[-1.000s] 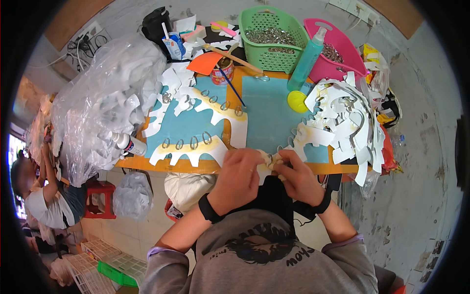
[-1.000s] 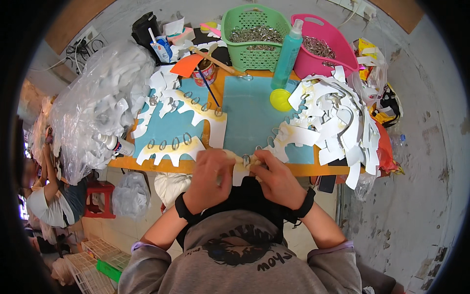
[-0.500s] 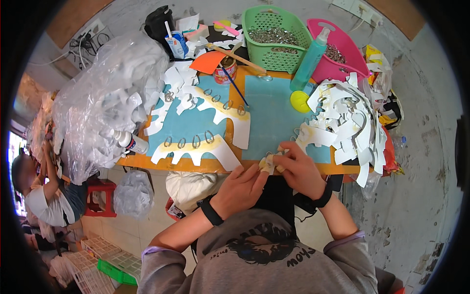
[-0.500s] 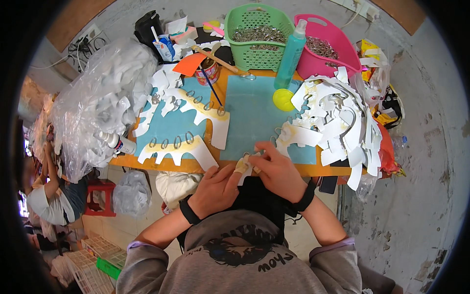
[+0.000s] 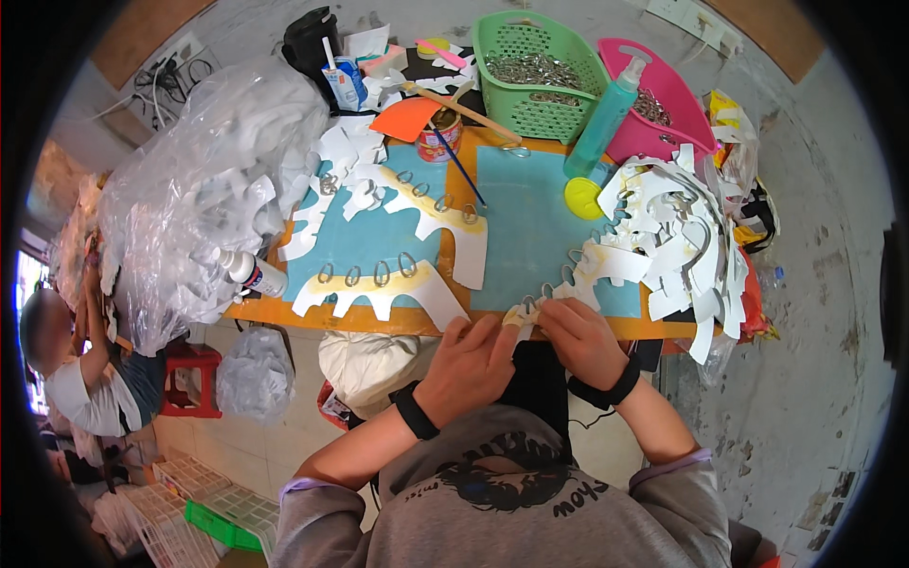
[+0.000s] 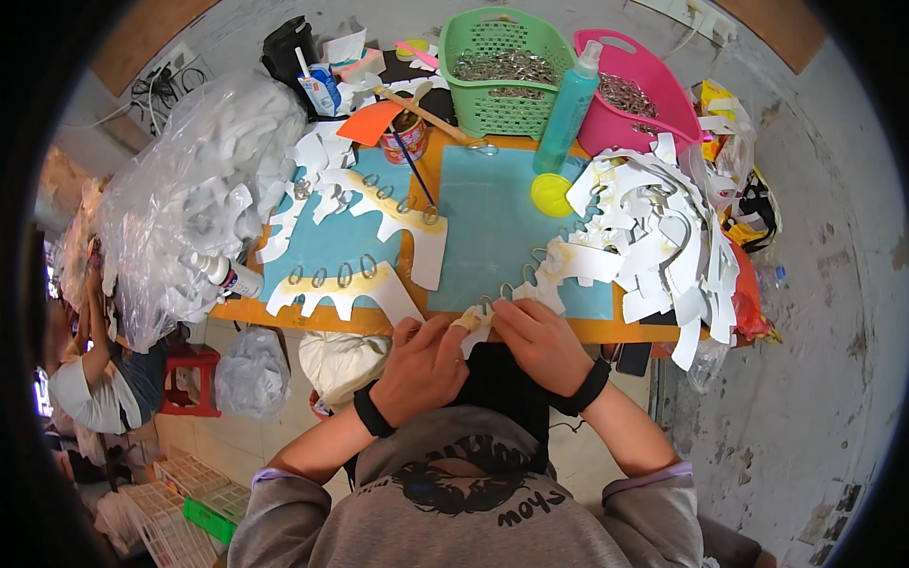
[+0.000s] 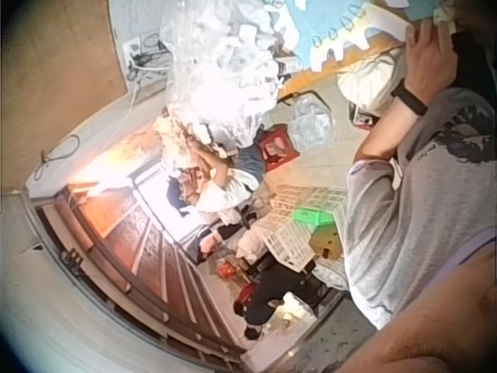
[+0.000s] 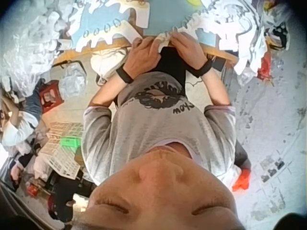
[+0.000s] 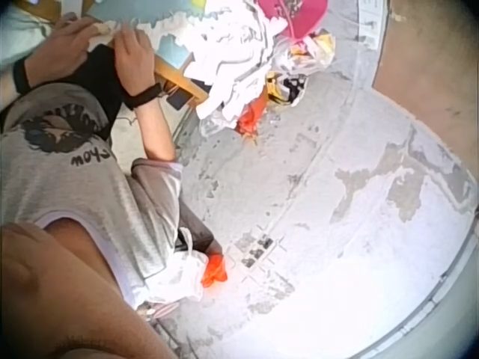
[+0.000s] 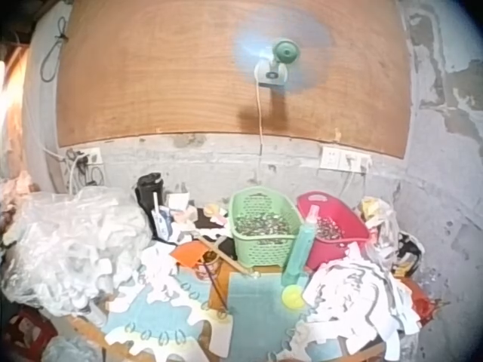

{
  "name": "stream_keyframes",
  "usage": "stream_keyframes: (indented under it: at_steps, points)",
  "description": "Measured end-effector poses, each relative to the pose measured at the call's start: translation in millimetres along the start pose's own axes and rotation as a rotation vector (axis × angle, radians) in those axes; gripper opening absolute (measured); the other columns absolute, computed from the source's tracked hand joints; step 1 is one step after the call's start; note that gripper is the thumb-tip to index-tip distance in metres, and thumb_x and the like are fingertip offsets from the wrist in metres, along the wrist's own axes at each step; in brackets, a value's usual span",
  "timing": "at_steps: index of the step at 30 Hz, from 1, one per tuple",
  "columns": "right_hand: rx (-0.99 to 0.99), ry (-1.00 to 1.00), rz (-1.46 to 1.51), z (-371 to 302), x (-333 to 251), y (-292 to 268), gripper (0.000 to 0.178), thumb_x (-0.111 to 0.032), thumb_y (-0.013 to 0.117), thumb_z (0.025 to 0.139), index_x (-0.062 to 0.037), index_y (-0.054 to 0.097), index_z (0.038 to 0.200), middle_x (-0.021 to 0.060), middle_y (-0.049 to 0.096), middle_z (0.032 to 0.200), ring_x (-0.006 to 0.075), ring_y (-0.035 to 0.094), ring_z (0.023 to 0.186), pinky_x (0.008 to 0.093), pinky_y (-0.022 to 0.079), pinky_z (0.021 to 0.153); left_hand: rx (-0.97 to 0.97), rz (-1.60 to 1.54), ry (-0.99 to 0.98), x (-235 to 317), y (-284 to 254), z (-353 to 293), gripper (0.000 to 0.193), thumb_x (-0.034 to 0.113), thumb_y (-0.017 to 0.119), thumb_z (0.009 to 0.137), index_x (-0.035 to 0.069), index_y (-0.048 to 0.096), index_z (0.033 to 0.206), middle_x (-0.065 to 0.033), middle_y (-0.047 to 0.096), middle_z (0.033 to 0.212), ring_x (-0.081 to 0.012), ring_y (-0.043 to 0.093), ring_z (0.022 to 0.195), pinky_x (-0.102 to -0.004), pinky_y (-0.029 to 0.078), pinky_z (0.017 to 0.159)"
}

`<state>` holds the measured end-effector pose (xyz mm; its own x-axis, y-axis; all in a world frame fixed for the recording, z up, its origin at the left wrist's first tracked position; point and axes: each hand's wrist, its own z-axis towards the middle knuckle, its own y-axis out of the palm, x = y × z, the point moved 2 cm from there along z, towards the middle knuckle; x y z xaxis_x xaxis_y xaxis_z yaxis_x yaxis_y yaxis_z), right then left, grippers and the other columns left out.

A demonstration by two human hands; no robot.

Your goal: Assembling and attaching small components to shoe upper patterns using a small tool.

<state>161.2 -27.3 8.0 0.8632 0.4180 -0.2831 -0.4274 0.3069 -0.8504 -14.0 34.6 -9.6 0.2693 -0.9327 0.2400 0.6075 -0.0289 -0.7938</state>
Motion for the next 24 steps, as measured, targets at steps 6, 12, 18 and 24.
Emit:
stream_keyframes:
  at_steps: [6,12,18,24]
  points:
    - [-0.043,-0.02,-0.128,1.3,-13.9,-7.1,0.029,-0.007,0.061,0.072,0.0025,0.06,0.099,0.0097,0.055,0.109,0.0244,0.054,0.091,0.0339,0.045,0.078,0.016,0.006,-0.03,2.6,0.7,-4.6,0.043,0.005,0.062,0.067,0.0,0.052,0.109,-0.009,0.059,0.096,-0.0225,0.054,0.095,-0.0406,0.035,0.081]
    - [-0.056,0.106,-0.216,-6.2,-21.6,-11.9,0.027,-0.007,0.061,0.072,-0.0013,0.061,0.098,0.0059,0.054,0.107,0.0234,0.05,0.091,0.0352,0.041,0.081,0.146,-0.288,-0.264,0.7,-13.9,-13.9,0.039,0.007,0.06,0.07,0.0,0.053,0.108,-0.009,0.06,0.096,-0.0242,0.051,0.103,-0.0427,0.034,0.088]
    - [-0.002,0.119,-0.167,-4.0,-21.4,-10.4,0.025,-0.005,0.06,0.071,-0.0022,0.061,0.096,0.0052,0.053,0.105,0.0245,0.05,0.092,0.0358,0.041,0.082,-0.002,-0.119,-0.038,9.6,-3.9,-1.3,0.036,0.008,0.059,0.074,0.0,0.05,0.108,-0.0145,0.059,0.116,-0.023,0.051,0.114,-0.0438,0.03,0.095]
    - [0.055,0.137,0.014,-14.0,-8.9,-3.0,0.029,0.003,0.063,0.065,-0.0015,0.061,0.093,0.0095,0.052,0.108,0.0282,0.05,0.093,0.0372,0.043,0.08,-0.072,0.184,0.105,11.9,14.1,-13.2,0.033,0.018,0.053,0.082,0.005,0.048,0.112,-0.0085,0.063,0.11,-0.0174,0.049,0.12,-0.0462,0.022,0.104]
